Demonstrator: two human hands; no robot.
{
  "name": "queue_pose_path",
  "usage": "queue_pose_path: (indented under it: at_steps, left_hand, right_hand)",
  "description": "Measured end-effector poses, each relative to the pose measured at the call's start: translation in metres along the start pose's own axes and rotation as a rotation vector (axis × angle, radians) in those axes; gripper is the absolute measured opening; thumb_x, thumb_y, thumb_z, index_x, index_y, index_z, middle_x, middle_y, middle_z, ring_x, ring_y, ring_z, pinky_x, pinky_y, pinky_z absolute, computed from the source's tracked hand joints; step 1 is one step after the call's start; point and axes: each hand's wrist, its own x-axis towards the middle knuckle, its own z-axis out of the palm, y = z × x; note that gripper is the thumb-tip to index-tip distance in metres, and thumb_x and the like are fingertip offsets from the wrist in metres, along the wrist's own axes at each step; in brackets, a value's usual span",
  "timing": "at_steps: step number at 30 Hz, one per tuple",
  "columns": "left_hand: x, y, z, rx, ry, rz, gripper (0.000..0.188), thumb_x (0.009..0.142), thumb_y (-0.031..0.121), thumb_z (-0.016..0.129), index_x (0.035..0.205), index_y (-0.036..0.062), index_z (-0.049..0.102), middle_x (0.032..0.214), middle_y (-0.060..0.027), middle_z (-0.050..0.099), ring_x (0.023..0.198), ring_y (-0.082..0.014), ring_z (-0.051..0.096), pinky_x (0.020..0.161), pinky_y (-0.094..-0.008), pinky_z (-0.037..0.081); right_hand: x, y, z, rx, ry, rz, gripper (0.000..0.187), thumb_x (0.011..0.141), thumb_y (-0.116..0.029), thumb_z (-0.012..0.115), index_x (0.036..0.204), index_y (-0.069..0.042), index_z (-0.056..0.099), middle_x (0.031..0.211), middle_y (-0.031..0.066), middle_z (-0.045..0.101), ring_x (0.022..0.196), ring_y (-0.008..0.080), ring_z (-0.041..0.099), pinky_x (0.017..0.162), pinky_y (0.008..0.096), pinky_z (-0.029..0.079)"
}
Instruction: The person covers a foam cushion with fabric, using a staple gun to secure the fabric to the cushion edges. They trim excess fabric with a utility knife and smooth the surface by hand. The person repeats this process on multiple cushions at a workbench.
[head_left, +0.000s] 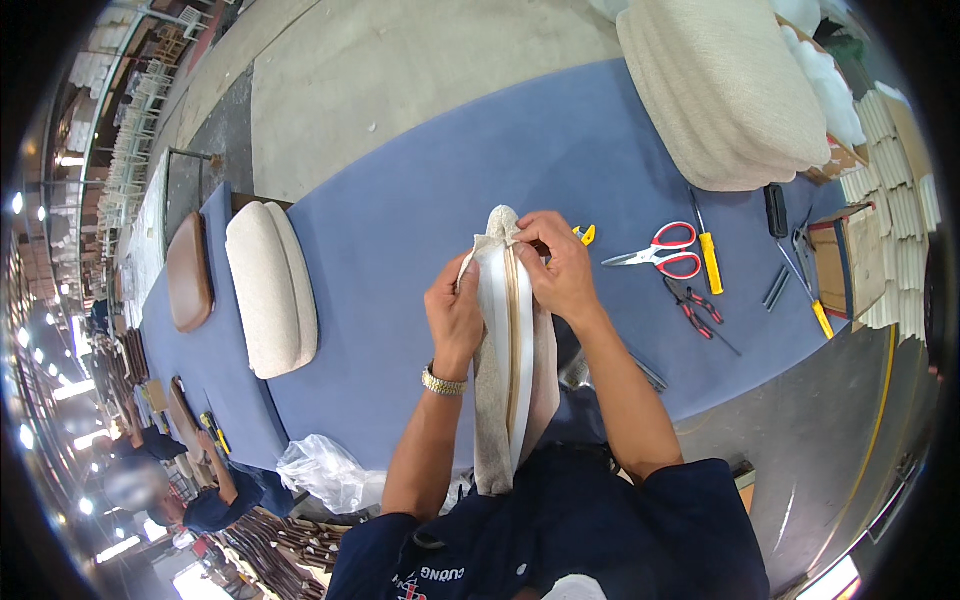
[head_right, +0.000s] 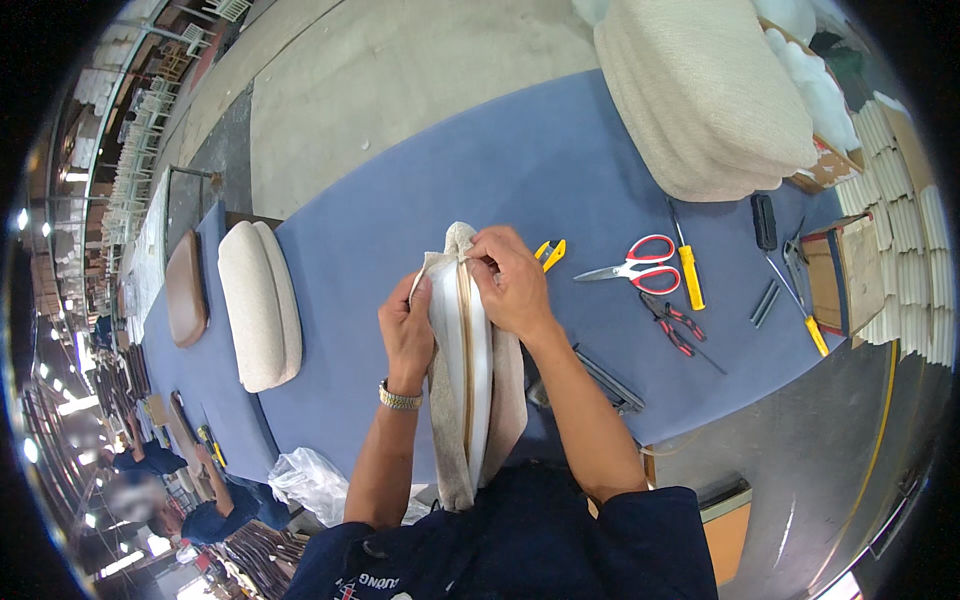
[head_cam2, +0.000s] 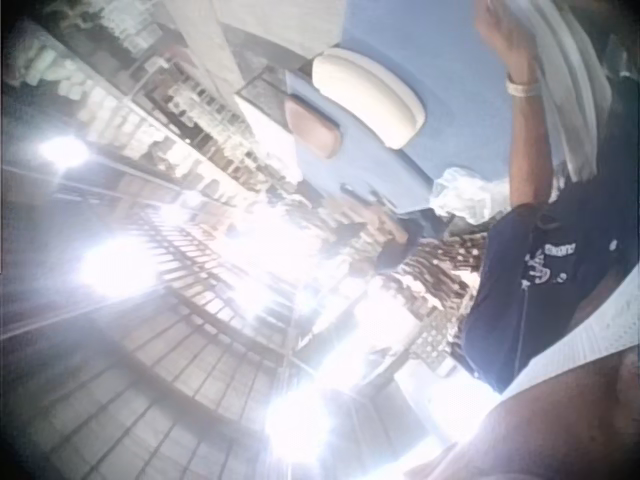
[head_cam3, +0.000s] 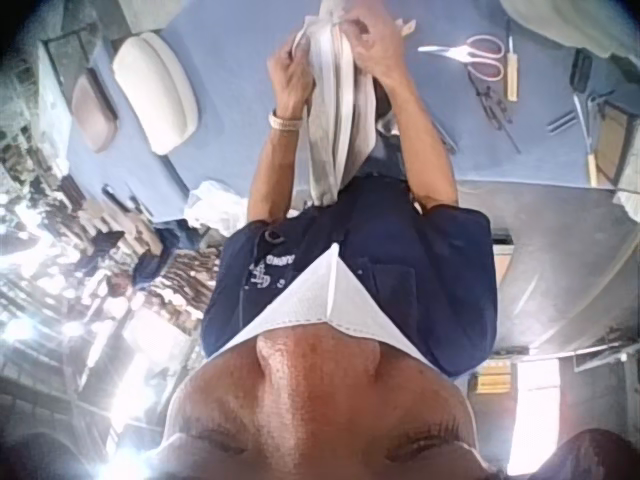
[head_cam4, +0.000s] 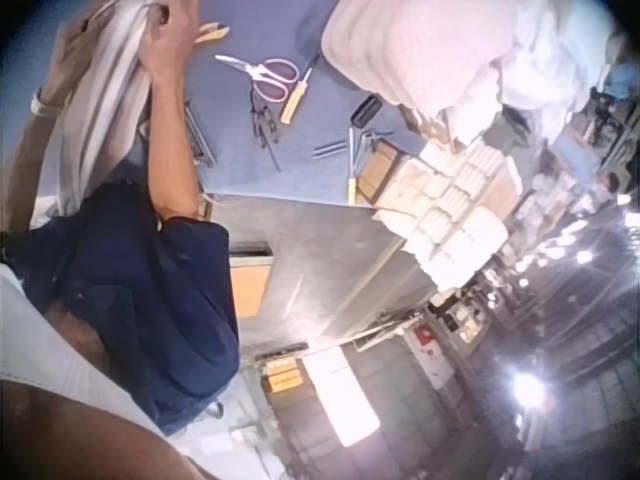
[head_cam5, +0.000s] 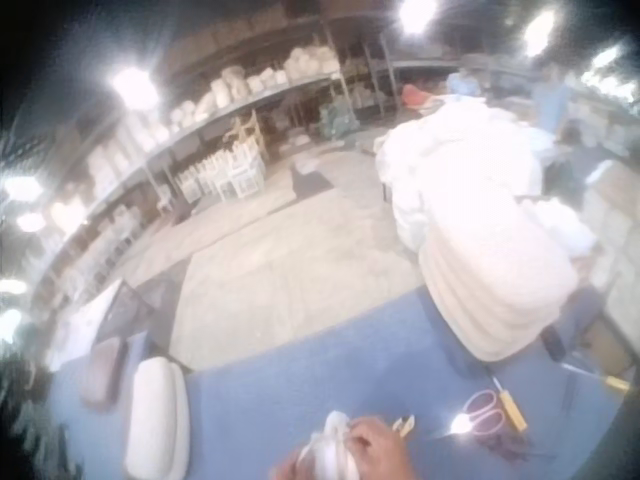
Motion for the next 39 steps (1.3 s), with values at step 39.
queue_pose_path:
  at_steps: [39]
  left_hand:
    - [0.016, 0.015, 0.028, 0.459, 0.081, 0.517, 0.030, 0.086, 0.007, 0.072, 0.116, 0.0074, 0.074, 0.120, -0.0119, 0.071, 0.104, -0.0285, 0.071, 0.084, -0.0409, 0.058]
  right_hand:
    - [0.000, 0.000, -0.019, 0.079, -0.020, 0.026, 0.014, 0.089, -0.001, 0.069, 0.103, -0.002, 0.071, 0.115, 0.0123, 0.066, 0.087, 0.0184, 0.071, 0.074, 0.0287, 0.057]
